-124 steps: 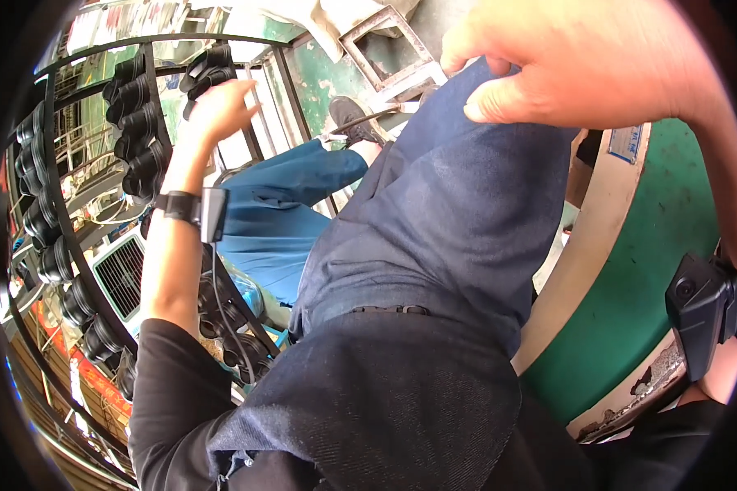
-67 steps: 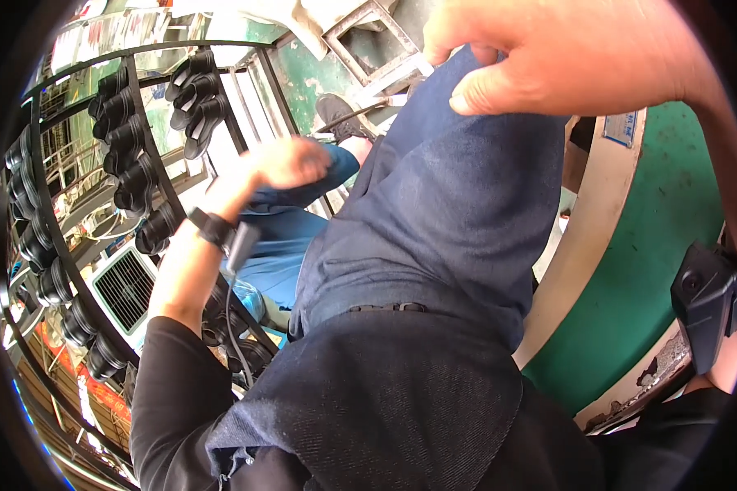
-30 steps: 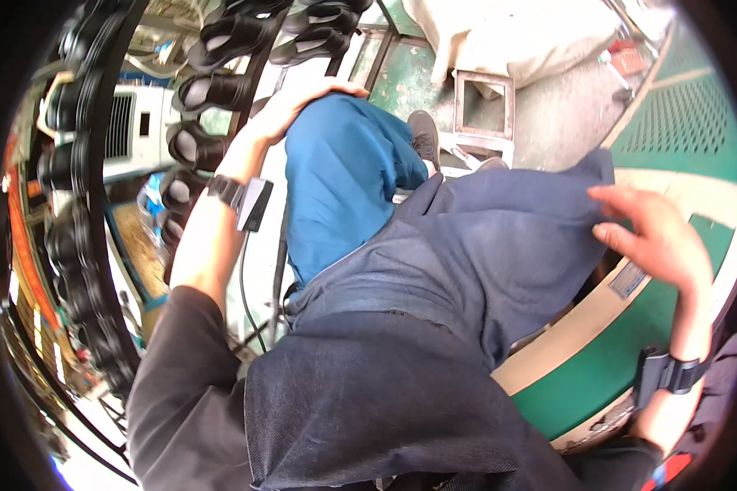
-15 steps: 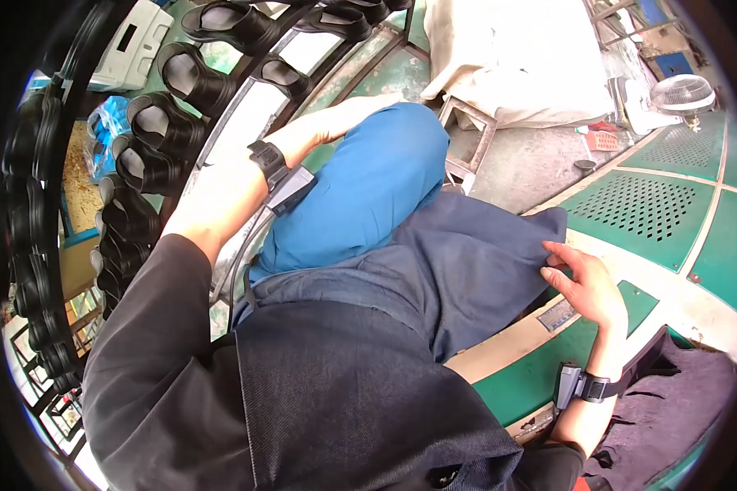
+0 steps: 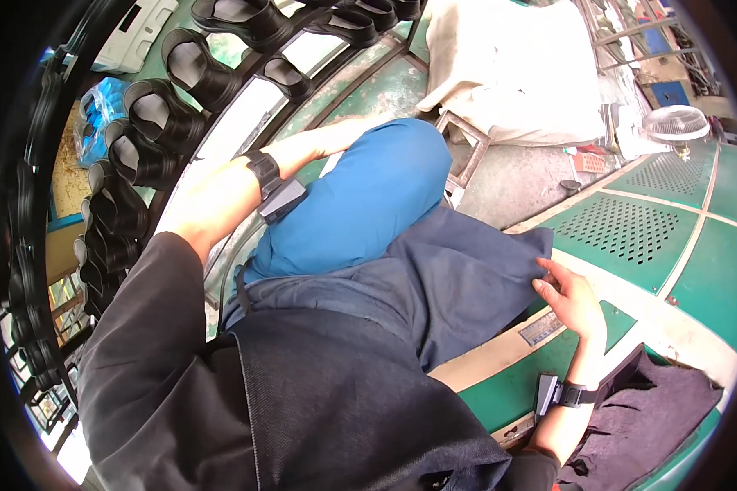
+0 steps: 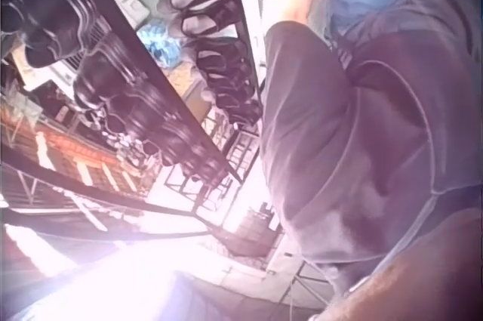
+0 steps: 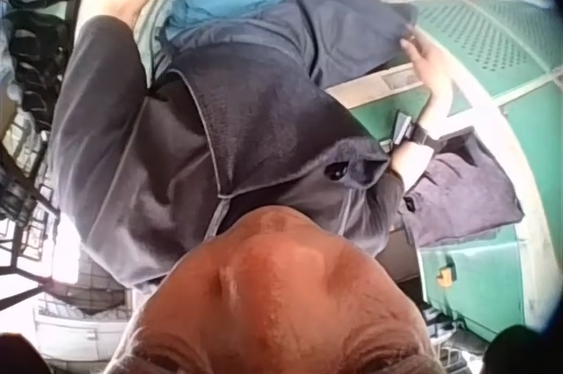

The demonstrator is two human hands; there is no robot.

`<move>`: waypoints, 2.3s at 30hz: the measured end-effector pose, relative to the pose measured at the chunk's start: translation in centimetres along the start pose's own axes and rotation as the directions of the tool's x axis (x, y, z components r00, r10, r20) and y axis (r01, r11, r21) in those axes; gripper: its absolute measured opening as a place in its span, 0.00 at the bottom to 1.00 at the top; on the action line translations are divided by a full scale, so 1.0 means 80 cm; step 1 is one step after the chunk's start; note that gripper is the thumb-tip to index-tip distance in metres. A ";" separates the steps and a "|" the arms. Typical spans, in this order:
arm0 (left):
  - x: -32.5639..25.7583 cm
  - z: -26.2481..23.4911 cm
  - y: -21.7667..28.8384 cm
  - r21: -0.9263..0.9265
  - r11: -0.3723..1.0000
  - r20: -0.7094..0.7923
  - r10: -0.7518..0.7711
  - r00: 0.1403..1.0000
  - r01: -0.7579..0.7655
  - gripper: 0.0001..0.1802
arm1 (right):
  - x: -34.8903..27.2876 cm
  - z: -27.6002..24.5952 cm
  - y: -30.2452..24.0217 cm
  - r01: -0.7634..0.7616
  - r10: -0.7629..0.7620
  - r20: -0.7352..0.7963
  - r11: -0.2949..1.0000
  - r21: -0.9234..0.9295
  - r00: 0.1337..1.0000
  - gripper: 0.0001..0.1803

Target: Inspecting shoe soles and uppers for quality control and preparing them for the next stage.

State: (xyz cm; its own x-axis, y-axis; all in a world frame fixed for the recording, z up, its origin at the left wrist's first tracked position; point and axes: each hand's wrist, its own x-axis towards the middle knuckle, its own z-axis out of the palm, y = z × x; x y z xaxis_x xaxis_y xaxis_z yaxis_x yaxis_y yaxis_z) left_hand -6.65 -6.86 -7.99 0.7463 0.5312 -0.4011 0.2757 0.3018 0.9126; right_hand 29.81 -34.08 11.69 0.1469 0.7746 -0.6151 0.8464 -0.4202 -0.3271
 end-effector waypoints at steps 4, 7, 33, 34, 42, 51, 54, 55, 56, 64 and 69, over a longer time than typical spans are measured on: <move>-0.029 -0.032 -0.030 0.041 0.990 0.099 -0.135 0.986 0.131 0.38 | -0.002 0.000 -0.003 0.022 -0.022 -0.002 1.000 0.012 1.000 0.25; -0.055 -0.049 -0.061 0.015 0.950 0.050 -0.311 0.949 0.311 0.39 | -0.002 -0.002 -0.005 0.030 -0.030 0.005 1.000 0.002 1.000 0.25; -0.080 -0.039 0.130 0.222 0.920 0.098 0.308 0.946 -0.323 0.27 | 0.000 -0.001 -0.001 0.060 -0.060 0.010 0.998 0.022 0.998 0.26; -0.075 -0.033 0.133 0.264 0.907 0.142 0.302 0.943 -0.330 0.27 | -0.001 -0.001 -0.001 0.059 -0.060 0.010 0.998 0.022 0.998 0.26; -0.043 0.012 0.109 0.587 0.508 0.340 0.551 0.762 -0.630 0.30 | 0.000 -0.005 -0.008 0.022 -0.023 0.056 1.000 0.018 0.998 0.25; -0.035 -0.001 0.101 0.554 0.552 0.392 0.488 0.780 -0.623 0.32 | 0.001 -0.002 -0.013 0.028 -0.028 0.022 1.000 0.008 0.999 0.25; -0.034 -0.003 0.105 0.503 0.606 0.410 0.460 0.787 -0.616 0.32 | 0.000 -0.004 -0.014 -0.010 0.009 0.062 1.000 0.027 0.998 0.26; -0.033 -0.004 0.106 0.499 0.600 0.412 0.470 0.780 -0.625 0.32 | 0.000 -0.005 -0.015 0.001 -0.003 0.063 0.999 0.038 0.998 0.26; -0.033 -0.005 0.106 0.497 0.602 0.421 0.462 0.780 -0.625 0.32 | 0.000 -0.006 -0.015 -0.001 -0.002 0.065 0.999 0.035 0.998 0.25; -0.026 -0.008 0.109 0.494 0.622 0.430 0.431 0.793 -0.607 0.31 | -0.001 -0.005 -0.012 0.002 -0.003 0.057 1.000 0.026 0.998 0.25; -0.022 -0.008 0.107 0.445 0.707 0.413 0.383 0.827 -0.549 0.28 | -0.001 -0.004 -0.008 0.041 -0.041 0.009 0.999 0.011 0.999 0.25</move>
State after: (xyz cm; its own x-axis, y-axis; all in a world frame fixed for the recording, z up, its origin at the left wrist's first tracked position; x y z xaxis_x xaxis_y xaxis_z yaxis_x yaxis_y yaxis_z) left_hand -5.99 -4.66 0.49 0.9724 0.2280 0.0500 0.0547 -0.4309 0.9007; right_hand 29.39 -33.71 12.15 0.1077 0.7869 -0.6077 0.8461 -0.3935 -0.3595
